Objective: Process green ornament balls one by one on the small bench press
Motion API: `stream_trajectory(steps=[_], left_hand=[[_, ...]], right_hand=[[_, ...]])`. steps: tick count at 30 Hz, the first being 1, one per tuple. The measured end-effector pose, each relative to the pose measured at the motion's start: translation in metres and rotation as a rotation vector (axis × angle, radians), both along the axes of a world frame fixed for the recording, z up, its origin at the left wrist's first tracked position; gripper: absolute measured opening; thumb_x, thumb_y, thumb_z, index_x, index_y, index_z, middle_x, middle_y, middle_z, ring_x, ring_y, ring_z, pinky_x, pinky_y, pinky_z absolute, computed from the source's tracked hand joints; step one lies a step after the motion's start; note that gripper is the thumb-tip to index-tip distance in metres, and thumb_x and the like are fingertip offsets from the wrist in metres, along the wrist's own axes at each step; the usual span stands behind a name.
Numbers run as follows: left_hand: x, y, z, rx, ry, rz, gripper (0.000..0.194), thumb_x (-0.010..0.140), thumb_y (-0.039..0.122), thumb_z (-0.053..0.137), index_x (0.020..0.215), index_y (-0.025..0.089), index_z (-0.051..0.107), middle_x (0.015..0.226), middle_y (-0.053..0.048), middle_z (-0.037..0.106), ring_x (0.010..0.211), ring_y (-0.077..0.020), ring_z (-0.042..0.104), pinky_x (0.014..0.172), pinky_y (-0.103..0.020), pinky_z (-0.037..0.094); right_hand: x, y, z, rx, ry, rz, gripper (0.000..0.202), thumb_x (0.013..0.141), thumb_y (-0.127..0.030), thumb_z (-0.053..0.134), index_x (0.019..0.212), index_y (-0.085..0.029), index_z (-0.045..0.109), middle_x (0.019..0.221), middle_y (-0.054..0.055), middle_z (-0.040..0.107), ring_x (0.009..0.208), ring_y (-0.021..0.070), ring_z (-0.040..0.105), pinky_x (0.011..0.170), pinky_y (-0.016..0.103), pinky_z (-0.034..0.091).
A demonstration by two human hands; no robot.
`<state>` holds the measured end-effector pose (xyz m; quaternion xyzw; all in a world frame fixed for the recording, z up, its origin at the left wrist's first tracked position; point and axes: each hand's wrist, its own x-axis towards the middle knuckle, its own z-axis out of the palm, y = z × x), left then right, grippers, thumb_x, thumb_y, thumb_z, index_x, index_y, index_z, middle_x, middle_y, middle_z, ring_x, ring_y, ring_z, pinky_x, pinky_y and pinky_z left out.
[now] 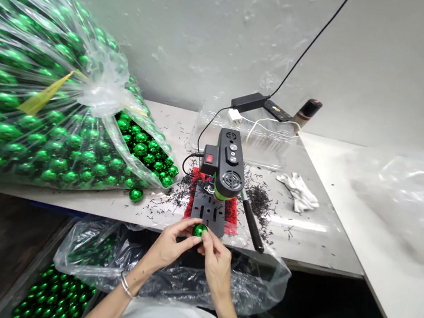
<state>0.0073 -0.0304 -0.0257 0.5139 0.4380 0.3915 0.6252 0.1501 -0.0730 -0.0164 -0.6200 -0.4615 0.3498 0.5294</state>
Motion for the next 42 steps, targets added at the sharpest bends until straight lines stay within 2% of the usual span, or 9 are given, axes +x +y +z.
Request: stream_trajectory(steps=[4, 9, 13, 18, 26, 32, 36, 38, 42], left_hand=[[0.003, 0.006, 0.002, -0.173, -0.185, 0.004, 0.042, 0.075, 0.035, 0.081, 0.113, 0.018, 0.075, 0.102, -0.008, 0.077, 0.092, -0.0226, 0.070, 0.089, -0.035, 0.054], [0.009, 0.023, 0.004, -0.429, -0.512, 0.276, 0.027, 0.072, 0.029, 0.084, 0.091, 0.013, 0.073, 0.093, -0.009, 0.078, 0.086, -0.0196, 0.073, 0.086, -0.033, 0.058], [0.017, 0.033, 0.007, -0.469, -0.542, 0.358, 0.024, 0.070, 0.023, 0.085, 0.088, 0.013, 0.072, 0.093, -0.007, 0.078, 0.090, -0.0184, 0.073, 0.088, -0.030, 0.058], [0.028, 0.039, 0.003, -0.312, -0.299, 0.361, 0.035, 0.070, 0.027, 0.085, 0.102, 0.018, 0.075, 0.097, -0.004, 0.077, 0.085, -0.0164, 0.070, 0.082, -0.028, 0.054], [0.040, 0.050, -0.020, 0.192, 0.214, 0.342, 0.037, 0.068, 0.035, 0.085, 0.103, 0.030, 0.078, 0.099, -0.004, 0.072, 0.101, -0.0264, 0.059, 0.106, -0.043, 0.037], [0.045, 0.052, -0.022, 0.323, 0.147, 0.295, 0.035, 0.064, 0.032, 0.089, 0.097, 0.032, 0.079, 0.101, -0.006, 0.074, 0.108, -0.0314, 0.056, 0.114, -0.048, 0.022], [0.045, 0.054, -0.021, 0.322, 0.167, 0.242, 0.035, 0.063, 0.033, 0.090, 0.096, 0.031, 0.079, 0.102, -0.005, 0.075, 0.109, -0.0316, 0.056, 0.115, -0.049, 0.019], [0.045, 0.055, -0.020, 0.320, 0.182, 0.231, 0.036, 0.063, 0.032, 0.090, 0.097, 0.031, 0.079, 0.101, -0.005, 0.074, 0.108, -0.0314, 0.056, 0.115, -0.049, 0.018], [0.045, 0.055, -0.017, 0.309, 0.186, 0.226, 0.035, 0.062, 0.028, 0.090, 0.095, 0.032, 0.080, 0.098, -0.005, 0.075, 0.105, -0.0316, 0.056, 0.115, -0.049, 0.017]], right_hand=[[0.008, -0.003, 0.001, 0.045, -0.131, 0.101, 0.041, 0.098, -0.044, 0.045, 0.108, -0.019, 0.076, 0.076, 0.005, 0.074, 0.061, 0.0135, 0.065, 0.059, 0.024, 0.056], [0.017, -0.007, 0.005, 0.119, -0.213, 0.193, 0.031, 0.098, -0.034, 0.049, 0.108, -0.021, 0.075, 0.085, 0.006, 0.076, 0.072, 0.0147, 0.070, 0.060, 0.023, 0.056], [0.023, -0.011, 0.007, 0.152, -0.249, 0.148, 0.028, 0.097, -0.031, 0.050, 0.105, -0.020, 0.074, 0.083, 0.006, 0.076, 0.067, 0.0138, 0.070, 0.060, 0.023, 0.058], [0.027, -0.017, 0.007, 0.175, -0.256, 0.136, 0.027, 0.097, -0.029, 0.050, 0.105, -0.019, 0.074, 0.085, 0.006, 0.078, 0.073, 0.0156, 0.073, 0.061, 0.024, 0.060], [0.039, -0.026, 0.014, 0.193, -0.267, 0.089, 0.025, 0.096, -0.027, 0.052, 0.106, -0.019, 0.074, 0.088, 0.007, 0.078, 0.074, 0.0159, 0.074, 0.062, 0.025, 0.062], [0.049, -0.026, 0.030, 0.301, -0.385, 0.014, 0.024, 0.096, -0.020, 0.053, 0.112, -0.021, 0.070, 0.089, 0.007, 0.076, 0.070, 0.0141, 0.071, 0.063, 0.025, 0.062], [0.062, -0.013, 0.051, 0.571, -0.533, -0.180, 0.055, 0.090, -0.022, 0.064, 0.142, -0.026, 0.049, 0.124, 0.014, 0.065, 0.085, 0.0182, 0.069, 0.065, 0.032, 0.063], [0.066, 0.000, 0.067, 0.691, -0.603, -0.147, 0.063, 0.088, -0.027, 0.068, 0.146, -0.026, 0.044, 0.129, 0.015, 0.062, 0.093, 0.0212, 0.069, 0.065, 0.034, 0.063], [0.060, 0.031, 0.087, 0.791, -0.656, 0.038, 0.027, 0.094, -0.033, 0.057, 0.119, -0.022, 0.062, 0.101, 0.010, 0.071, 0.094, 0.0222, 0.069, 0.068, 0.035, 0.060]])
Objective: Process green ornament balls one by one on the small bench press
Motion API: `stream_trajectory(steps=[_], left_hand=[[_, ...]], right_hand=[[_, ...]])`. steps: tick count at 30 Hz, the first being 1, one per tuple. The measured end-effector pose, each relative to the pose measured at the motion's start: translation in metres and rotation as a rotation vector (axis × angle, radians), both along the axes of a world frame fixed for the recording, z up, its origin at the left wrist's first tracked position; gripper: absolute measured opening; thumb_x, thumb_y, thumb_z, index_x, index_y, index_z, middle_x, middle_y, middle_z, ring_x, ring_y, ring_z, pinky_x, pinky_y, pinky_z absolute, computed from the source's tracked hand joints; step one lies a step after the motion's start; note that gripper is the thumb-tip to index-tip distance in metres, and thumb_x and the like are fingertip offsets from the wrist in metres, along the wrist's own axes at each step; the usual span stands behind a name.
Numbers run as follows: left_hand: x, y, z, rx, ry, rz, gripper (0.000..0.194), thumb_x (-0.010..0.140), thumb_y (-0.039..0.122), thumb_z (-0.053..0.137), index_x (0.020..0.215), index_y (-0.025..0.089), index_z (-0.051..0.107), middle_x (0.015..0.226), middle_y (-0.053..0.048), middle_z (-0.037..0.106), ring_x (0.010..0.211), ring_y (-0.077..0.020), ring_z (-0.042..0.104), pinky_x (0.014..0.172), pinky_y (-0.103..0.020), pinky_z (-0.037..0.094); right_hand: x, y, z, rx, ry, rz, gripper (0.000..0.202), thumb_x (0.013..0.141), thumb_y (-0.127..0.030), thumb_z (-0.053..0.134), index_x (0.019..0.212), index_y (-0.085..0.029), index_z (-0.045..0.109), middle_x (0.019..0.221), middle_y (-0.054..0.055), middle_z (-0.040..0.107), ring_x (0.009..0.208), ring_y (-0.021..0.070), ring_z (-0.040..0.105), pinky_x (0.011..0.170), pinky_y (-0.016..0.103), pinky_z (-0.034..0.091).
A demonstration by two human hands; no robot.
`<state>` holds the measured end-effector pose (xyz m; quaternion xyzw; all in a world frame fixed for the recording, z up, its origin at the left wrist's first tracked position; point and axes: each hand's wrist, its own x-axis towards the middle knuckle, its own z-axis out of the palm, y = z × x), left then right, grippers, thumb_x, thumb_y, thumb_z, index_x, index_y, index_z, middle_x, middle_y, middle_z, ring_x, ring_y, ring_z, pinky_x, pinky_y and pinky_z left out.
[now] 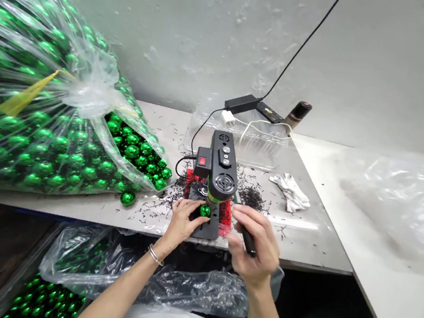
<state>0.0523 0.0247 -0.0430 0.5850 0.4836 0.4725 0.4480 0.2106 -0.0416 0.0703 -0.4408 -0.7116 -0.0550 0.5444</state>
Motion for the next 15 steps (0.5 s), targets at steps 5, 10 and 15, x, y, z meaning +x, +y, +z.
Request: stream_trajectory(steps=[5, 10, 15], left_hand=[[0.001, -0.001, 0.002, -0.015, -0.036, 0.006, 0.035, 0.061, 0.028, 0.091, 0.094, 0.032, 0.080, 0.097, -0.006, 0.075, 0.105, -0.0323, 0.056, 0.116, -0.050, 0.015], [0.000, -0.001, -0.001, -0.028, -0.059, -0.012, 0.036, 0.062, 0.035, 0.090, 0.096, 0.032, 0.080, 0.099, -0.007, 0.076, 0.108, -0.0330, 0.055, 0.117, -0.051, 0.013], [0.001, -0.002, -0.004, 0.042, 0.087, -0.013, 0.036, 0.068, 0.035, 0.087, 0.103, 0.031, 0.079, 0.103, -0.007, 0.076, 0.107, -0.0316, 0.059, 0.115, -0.052, 0.021]], right_hand=[[-0.014, 0.018, -0.032, 0.023, 0.046, -0.002, 0.033, 0.100, -0.027, 0.038, 0.071, -0.023, 0.053, 0.069, 0.003, 0.060, 0.059, 0.0136, 0.055, 0.054, 0.030, 0.046], [-0.015, 0.024, -0.080, 0.174, 0.066, -0.020, 0.032, 0.099, -0.029, 0.038, 0.070, -0.024, 0.051, 0.069, 0.003, 0.059, 0.057, 0.0146, 0.050, 0.058, 0.034, 0.043], [-0.013, 0.027, -0.090, 0.198, 0.078, -0.010, 0.032, 0.100, -0.026, 0.035, 0.072, -0.023, 0.050, 0.071, 0.002, 0.058, 0.060, 0.0147, 0.051, 0.067, 0.037, 0.046]])
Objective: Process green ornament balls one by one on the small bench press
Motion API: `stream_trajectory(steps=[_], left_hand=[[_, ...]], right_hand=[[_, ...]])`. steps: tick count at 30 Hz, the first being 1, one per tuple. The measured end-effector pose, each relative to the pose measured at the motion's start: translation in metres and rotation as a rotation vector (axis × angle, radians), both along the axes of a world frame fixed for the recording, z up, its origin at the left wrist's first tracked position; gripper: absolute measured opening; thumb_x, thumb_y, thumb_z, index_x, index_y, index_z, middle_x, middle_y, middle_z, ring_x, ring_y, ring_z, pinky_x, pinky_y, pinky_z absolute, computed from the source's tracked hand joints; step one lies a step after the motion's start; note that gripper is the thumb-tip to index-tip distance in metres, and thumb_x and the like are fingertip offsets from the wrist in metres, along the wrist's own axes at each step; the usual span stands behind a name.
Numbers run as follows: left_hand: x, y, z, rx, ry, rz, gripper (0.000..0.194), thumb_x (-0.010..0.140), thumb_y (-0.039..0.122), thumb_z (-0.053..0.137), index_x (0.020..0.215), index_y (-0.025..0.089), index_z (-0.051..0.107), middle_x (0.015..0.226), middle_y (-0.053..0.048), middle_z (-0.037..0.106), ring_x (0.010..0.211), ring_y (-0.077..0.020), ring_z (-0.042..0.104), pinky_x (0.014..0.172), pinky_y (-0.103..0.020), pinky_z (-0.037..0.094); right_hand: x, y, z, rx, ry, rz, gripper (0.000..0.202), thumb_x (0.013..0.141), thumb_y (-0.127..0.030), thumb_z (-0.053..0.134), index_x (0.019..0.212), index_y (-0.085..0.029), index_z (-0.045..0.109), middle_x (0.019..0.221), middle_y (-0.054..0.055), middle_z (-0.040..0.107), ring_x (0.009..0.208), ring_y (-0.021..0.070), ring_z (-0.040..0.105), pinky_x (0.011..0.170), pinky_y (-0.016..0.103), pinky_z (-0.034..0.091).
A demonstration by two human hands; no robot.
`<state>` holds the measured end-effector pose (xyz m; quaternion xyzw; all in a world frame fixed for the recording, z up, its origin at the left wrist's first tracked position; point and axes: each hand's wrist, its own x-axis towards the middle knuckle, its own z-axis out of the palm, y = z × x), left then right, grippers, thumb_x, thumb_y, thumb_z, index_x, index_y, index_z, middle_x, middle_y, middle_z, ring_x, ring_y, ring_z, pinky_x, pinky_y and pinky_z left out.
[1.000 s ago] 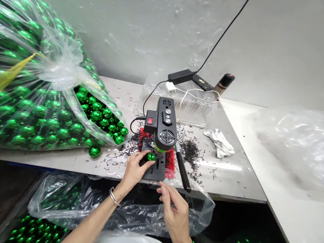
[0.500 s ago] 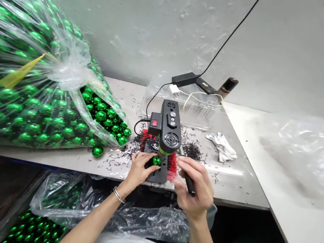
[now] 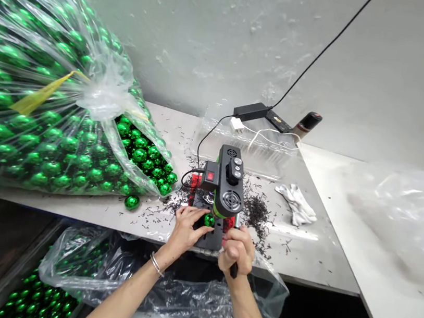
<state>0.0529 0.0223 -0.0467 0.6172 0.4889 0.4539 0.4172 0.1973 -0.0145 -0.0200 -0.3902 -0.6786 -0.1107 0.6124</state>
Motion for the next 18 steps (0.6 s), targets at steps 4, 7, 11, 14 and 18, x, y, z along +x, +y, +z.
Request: stream_trajectory(steps=[4, 7, 11, 14, 18], left_hand=[[0.001, -0.001, -0.004, 0.098, 0.176, 0.003, 0.036, 0.075, 0.033, 0.084, 0.110, 0.027, 0.075, 0.107, -0.007, 0.076, 0.107, -0.0291, 0.061, 0.109, -0.052, 0.031], [0.001, -0.002, -0.008, 0.168, 0.270, 0.009, 0.037, 0.077, 0.031, 0.083, 0.112, 0.024, 0.074, 0.108, -0.008, 0.075, 0.107, -0.0277, 0.063, 0.106, -0.052, 0.036], [0.001, -0.002, -0.009, 0.214, 0.315, 0.012, 0.037, 0.078, 0.030, 0.082, 0.113, 0.023, 0.073, 0.109, -0.008, 0.075, 0.106, -0.0273, 0.064, 0.104, -0.052, 0.039], [0.002, 0.000, -0.010, 0.222, 0.314, 0.011, 0.036, 0.078, 0.030, 0.082, 0.113, 0.024, 0.073, 0.108, -0.008, 0.076, 0.104, -0.0269, 0.064, 0.103, -0.052, 0.041], [0.003, 0.002, -0.009, 0.239, 0.303, 0.008, 0.036, 0.078, 0.030, 0.082, 0.112, 0.022, 0.073, 0.106, -0.008, 0.075, 0.103, -0.0280, 0.065, 0.100, -0.053, 0.043]], right_hand=[[-0.001, 0.000, 0.000, 0.013, 0.010, 0.004, 0.032, 0.101, -0.026, 0.035, 0.072, -0.022, 0.049, 0.071, 0.001, 0.057, 0.060, 0.0138, 0.050, 0.067, 0.037, 0.045], [0.000, 0.001, -0.001, 0.021, 0.006, 0.007, 0.033, 0.102, -0.026, 0.034, 0.073, -0.022, 0.048, 0.072, 0.001, 0.056, 0.061, 0.0135, 0.051, 0.066, 0.036, 0.045], [0.001, 0.002, -0.003, 0.017, -0.028, 0.016, 0.032, 0.102, -0.025, 0.034, 0.074, -0.021, 0.048, 0.073, 0.001, 0.056, 0.063, 0.0128, 0.054, 0.070, 0.036, 0.047], [0.000, 0.002, 0.000, 0.012, -0.066, 0.030, 0.033, 0.102, -0.026, 0.037, 0.072, -0.022, 0.047, 0.072, 0.000, 0.056, 0.064, 0.0125, 0.055, 0.070, 0.034, 0.048], [-0.002, -0.003, 0.033, -0.031, -0.024, 0.039, 0.032, 0.101, -0.019, 0.036, 0.070, -0.021, 0.045, 0.070, 0.000, 0.052, 0.062, 0.0116, 0.051, 0.061, 0.029, 0.044]])
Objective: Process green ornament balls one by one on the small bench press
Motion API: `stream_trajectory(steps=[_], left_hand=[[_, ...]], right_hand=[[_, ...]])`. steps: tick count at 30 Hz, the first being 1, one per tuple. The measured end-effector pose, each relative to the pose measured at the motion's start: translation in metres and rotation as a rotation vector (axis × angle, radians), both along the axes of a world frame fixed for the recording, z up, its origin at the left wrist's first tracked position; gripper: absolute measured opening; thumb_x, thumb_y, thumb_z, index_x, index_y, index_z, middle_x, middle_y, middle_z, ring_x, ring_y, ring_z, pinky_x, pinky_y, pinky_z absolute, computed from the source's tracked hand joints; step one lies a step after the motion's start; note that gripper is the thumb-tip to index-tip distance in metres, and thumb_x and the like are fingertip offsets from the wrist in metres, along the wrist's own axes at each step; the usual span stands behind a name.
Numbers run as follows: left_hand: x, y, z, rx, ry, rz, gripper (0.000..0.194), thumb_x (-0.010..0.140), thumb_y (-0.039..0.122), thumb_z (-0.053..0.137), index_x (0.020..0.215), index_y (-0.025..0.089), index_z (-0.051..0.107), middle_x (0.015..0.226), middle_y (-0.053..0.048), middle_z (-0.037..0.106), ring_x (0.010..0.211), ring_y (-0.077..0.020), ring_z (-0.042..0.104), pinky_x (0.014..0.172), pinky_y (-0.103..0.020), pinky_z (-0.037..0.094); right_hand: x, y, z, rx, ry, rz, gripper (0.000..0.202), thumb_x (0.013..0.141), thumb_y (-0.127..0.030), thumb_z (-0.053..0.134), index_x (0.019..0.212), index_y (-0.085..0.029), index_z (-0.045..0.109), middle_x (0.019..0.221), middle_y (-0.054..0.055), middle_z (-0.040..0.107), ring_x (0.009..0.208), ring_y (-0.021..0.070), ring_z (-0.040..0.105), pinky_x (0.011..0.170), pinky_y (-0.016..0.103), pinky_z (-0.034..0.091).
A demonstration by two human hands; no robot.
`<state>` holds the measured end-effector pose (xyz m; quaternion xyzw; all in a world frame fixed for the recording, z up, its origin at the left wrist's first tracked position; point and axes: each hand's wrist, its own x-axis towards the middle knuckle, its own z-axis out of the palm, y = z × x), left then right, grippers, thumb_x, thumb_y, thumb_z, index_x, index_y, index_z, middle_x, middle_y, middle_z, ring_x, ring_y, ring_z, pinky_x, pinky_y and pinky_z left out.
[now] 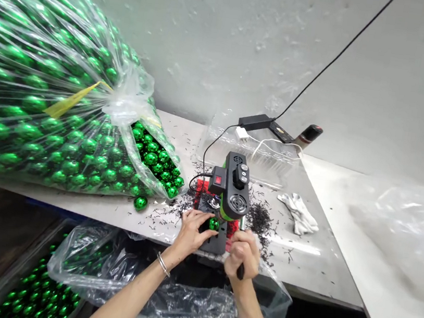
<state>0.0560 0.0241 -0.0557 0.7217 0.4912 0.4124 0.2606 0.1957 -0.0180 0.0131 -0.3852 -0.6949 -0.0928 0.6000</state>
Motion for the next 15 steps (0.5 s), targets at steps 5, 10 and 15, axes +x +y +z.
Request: stream_trajectory(steps=[5, 10, 15], left_hand=[[-0.013, -0.031, 0.001, 0.147, 0.006, -0.057, 0.035, 0.089, 0.029, 0.070, 0.123, 0.021, 0.064, 0.114, -0.011, 0.072, 0.107, -0.0270, 0.063, 0.097, -0.048, 0.048], [-0.043, -0.059, 0.000, 0.340, 0.191, -0.164, 0.085, 0.082, 0.067, 0.063, 0.147, 0.016, 0.041, 0.134, -0.018, 0.062, 0.123, -0.0327, 0.057, 0.102, -0.052, 0.046], [-0.067, 0.007, 0.030, 0.330, 0.316, 0.258, 0.036, 0.103, 0.030, 0.042, 0.133, 0.016, 0.055, 0.131, -0.018, 0.063, 0.122, -0.0285, 0.057, 0.099, -0.046, 0.046]], right_hand=[[0.000, -0.006, 0.056, -0.195, 0.119, 0.029, 0.028, 0.093, -0.005, 0.044, 0.069, -0.019, 0.047, 0.067, -0.001, 0.053, 0.062, 0.0107, 0.054, 0.057, 0.026, 0.040], [-0.004, -0.003, 0.049, -0.101, 0.158, 0.032, 0.030, 0.090, -0.001, 0.045, 0.066, -0.019, 0.046, 0.061, -0.003, 0.048, 0.062, 0.0116, 0.055, 0.057, 0.026, 0.040], [-0.007, -0.003, 0.032, -0.081, 0.160, 0.007, 0.031, 0.090, -0.001, 0.044, 0.065, -0.019, 0.046, 0.064, -0.002, 0.050, 0.063, 0.0113, 0.055, 0.058, 0.027, 0.041]])
